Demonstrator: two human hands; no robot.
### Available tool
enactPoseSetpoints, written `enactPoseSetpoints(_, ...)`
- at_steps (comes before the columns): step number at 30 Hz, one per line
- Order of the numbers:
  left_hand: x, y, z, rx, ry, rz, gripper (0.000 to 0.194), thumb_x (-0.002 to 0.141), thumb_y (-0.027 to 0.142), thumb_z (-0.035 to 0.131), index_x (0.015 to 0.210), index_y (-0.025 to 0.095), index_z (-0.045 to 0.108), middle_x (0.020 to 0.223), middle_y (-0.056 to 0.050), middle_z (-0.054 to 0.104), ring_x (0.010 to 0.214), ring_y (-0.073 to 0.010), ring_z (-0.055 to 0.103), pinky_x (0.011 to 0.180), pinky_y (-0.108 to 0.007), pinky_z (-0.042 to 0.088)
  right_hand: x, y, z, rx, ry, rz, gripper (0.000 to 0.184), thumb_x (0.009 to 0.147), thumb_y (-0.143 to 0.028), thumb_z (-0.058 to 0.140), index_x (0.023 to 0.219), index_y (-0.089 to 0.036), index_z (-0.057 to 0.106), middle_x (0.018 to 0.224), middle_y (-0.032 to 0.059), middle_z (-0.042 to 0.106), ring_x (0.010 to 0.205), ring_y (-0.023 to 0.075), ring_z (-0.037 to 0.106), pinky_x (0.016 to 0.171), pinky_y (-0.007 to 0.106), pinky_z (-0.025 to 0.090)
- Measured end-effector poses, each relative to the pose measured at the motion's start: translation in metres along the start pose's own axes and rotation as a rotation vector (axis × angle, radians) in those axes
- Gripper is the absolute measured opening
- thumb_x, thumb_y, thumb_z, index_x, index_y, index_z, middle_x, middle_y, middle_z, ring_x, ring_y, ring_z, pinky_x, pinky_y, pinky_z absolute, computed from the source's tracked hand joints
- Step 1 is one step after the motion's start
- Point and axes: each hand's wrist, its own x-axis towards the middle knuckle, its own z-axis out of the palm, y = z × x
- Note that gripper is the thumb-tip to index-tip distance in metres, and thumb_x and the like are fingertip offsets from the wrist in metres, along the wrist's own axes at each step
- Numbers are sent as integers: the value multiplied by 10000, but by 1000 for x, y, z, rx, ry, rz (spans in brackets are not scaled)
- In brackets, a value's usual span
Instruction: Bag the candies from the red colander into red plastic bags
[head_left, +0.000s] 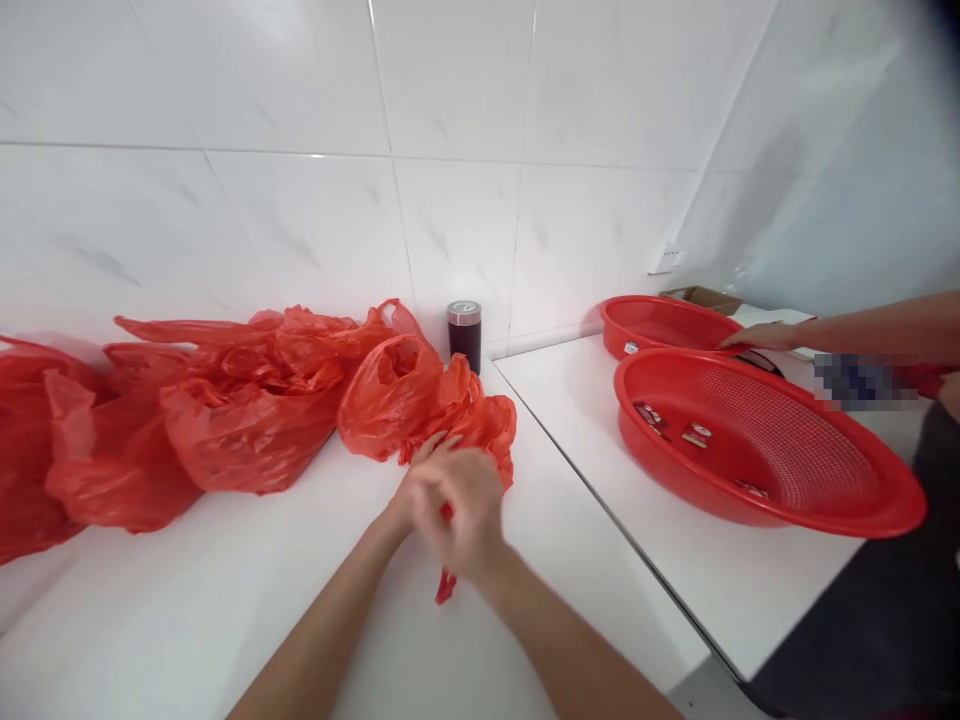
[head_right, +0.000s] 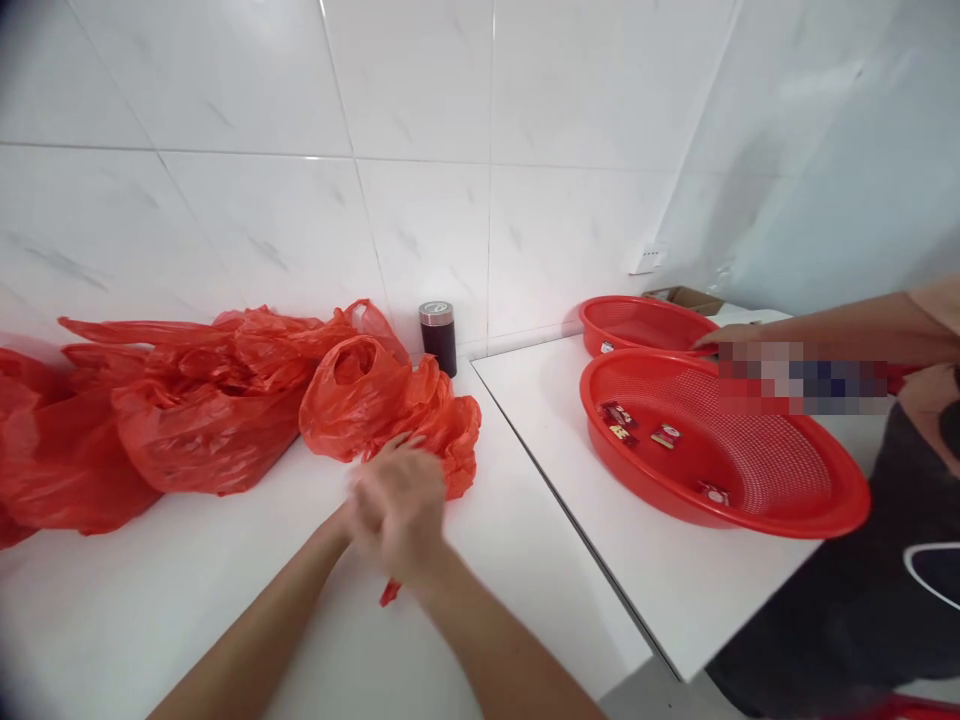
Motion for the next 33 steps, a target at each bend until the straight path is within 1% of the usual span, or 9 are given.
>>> enactPoseSetpoints(3,-9,-2,-12,29,-90,-1,668,784,443,644,1406,277,465,1519,-100,380,1361,-315,391,1040,-449,430,19,54,-23,-259,74,369,332,732,-284,654,1063,-266,660,1202,95,581,1091,284,538,948,475,387)
enactPoseSetpoints(5,-13,-6,-19,63,-119,-23,770,741,535,670,1421,254,442,1543,-131,326,1374,-339,365,1030,-471,427,20,90,-36,-255,48,531,393,564,-198,747,949,-259,699,1052,89,623,936,285,584,838,448,439)
enactPoseSetpoints(8,-16,-16,-23,131,-85,-75,802,742,607,631,1412,206,446,1554,-163,290,1403,-365,295,1077,-511,345,17,125,-55,-227,111,583,255,564,-106,656,791,-219,682,816,49,615,725,217,585,729,384,464)
enactPoseSetpoints(12,-19,-12,-20,232,75,-131,680,840,521,547,1383,122,456,1536,-225,290,1414,-410,231,1098,-601,219,28,123,-83,-210,414,508,198,745,-176,498,919,-186,594,962,76,592,925,214,566,890,386,432)
enactPoseSetpoints(17,-38,39,-29,234,272,-24,501,899,432,503,1361,243,463,1517,-127,356,1409,-323,271,1101,-554,253,42,82,-84,-63,595,339,196,849,-274,462,1014,-179,512,1030,71,579,1000,180,556,943,345,427)
enactPoseSetpoints(21,-64,70,-36,28,224,65,666,821,455,623,1420,319,366,1435,-104,444,1301,-279,438,1002,-434,427,38,50,-60,188,504,313,185,828,-304,543,976,-194,547,987,45,600,969,177,576,927,344,442)
enactPoseSetpoints(24,-77,67,-37,-62,200,-7,660,790,359,652,1402,333,407,1275,-73,579,1129,-255,569,916,-412,479,33,29,-46,505,254,409,225,787,-296,596,989,-200,571,988,41,607,954,175,580,892,337,460)
enactPoseSetpoints(28,-88,45,-55,-296,342,-169,294,792,373,617,1031,211,669,894,-34,689,844,-214,645,822,-368,501,27,20,-36,696,-60,509,291,756,-283,614,1037,-219,573,1011,28,627,976,174,592,863,327,477)
enactPoseSetpoints(33,-108,23,-94,-343,608,-261,271,837,450,558,939,200,581,829,-3,610,736,-163,586,691,-286,470,22,32,-27,529,-181,529,247,782,-258,579,1027,-223,564,957,22,651,966,175,605,870,348,467)
